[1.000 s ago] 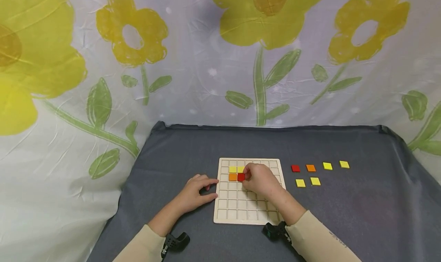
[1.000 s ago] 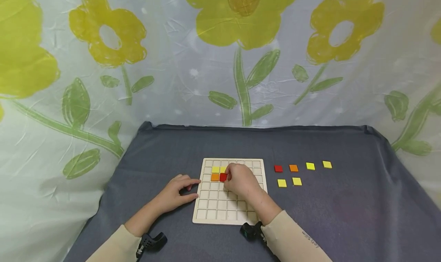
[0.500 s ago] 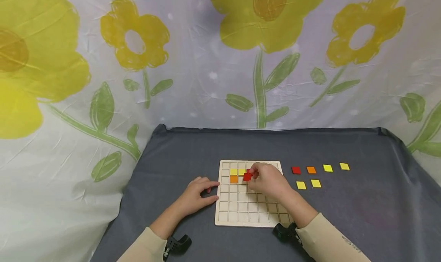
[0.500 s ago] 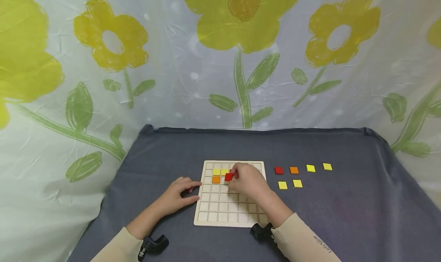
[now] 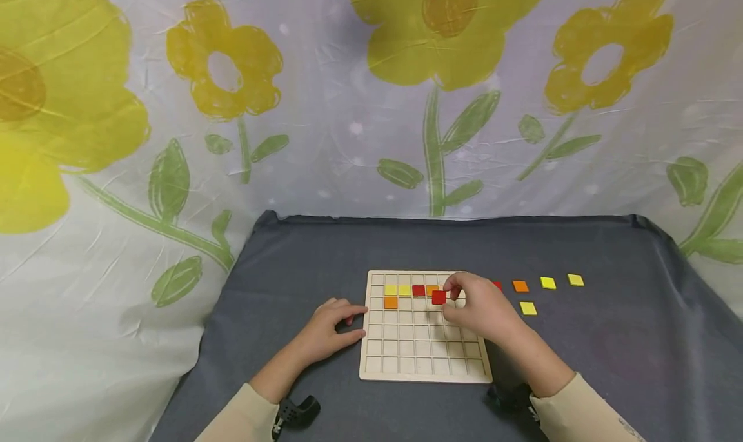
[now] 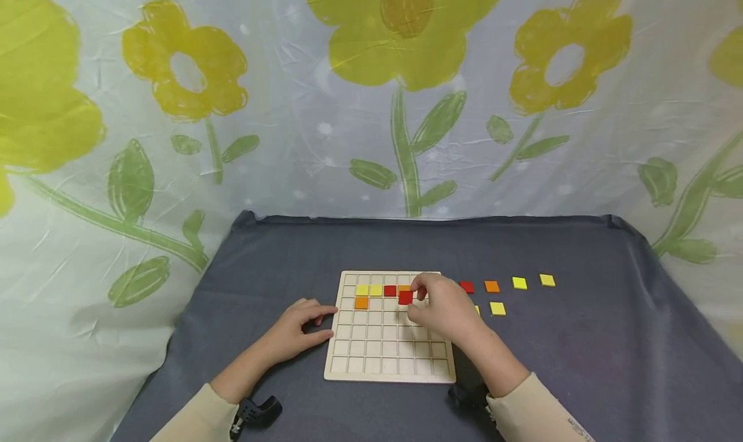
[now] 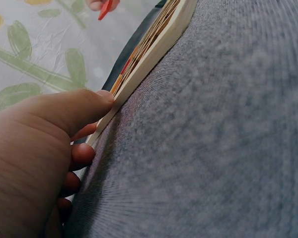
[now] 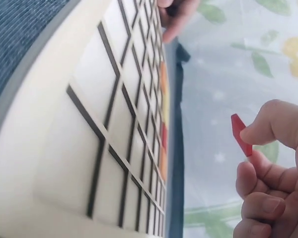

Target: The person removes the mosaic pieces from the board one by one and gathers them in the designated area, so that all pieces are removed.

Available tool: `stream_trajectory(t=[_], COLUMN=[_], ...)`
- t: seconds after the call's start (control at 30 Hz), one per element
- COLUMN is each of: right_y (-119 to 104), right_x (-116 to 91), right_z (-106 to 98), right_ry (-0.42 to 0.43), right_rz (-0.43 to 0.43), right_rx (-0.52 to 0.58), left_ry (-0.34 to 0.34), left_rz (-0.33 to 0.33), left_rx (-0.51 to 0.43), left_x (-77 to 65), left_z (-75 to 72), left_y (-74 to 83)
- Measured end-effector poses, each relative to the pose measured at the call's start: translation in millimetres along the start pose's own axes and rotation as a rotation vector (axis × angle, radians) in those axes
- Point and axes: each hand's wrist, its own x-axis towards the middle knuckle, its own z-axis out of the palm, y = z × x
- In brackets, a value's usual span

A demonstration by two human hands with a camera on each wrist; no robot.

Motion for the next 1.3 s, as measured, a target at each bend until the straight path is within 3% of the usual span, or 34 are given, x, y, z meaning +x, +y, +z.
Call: stream_trajectory(t=[0.3, 0.63, 1.3], right_y=[12, 35, 88], right_x=[-9, -20, -52], right_z=[-20, -39, -78], right_ry=[0.027, 0.004, 0.007], right_rz=[-0.018, 0.036, 0.069], right_rx=[0.058, 0.199, 0.137], left_ry=[0.013, 0.027, 0.022], left_rz=[0.006, 0.029, 0.028], left_rx=[0.002, -0.011, -0.019], left_x=[-0.9, -1.6, -0.3], left_z=[1.0, 0.2, 1.7], left_y=[-1.6, -3.0, -2.0])
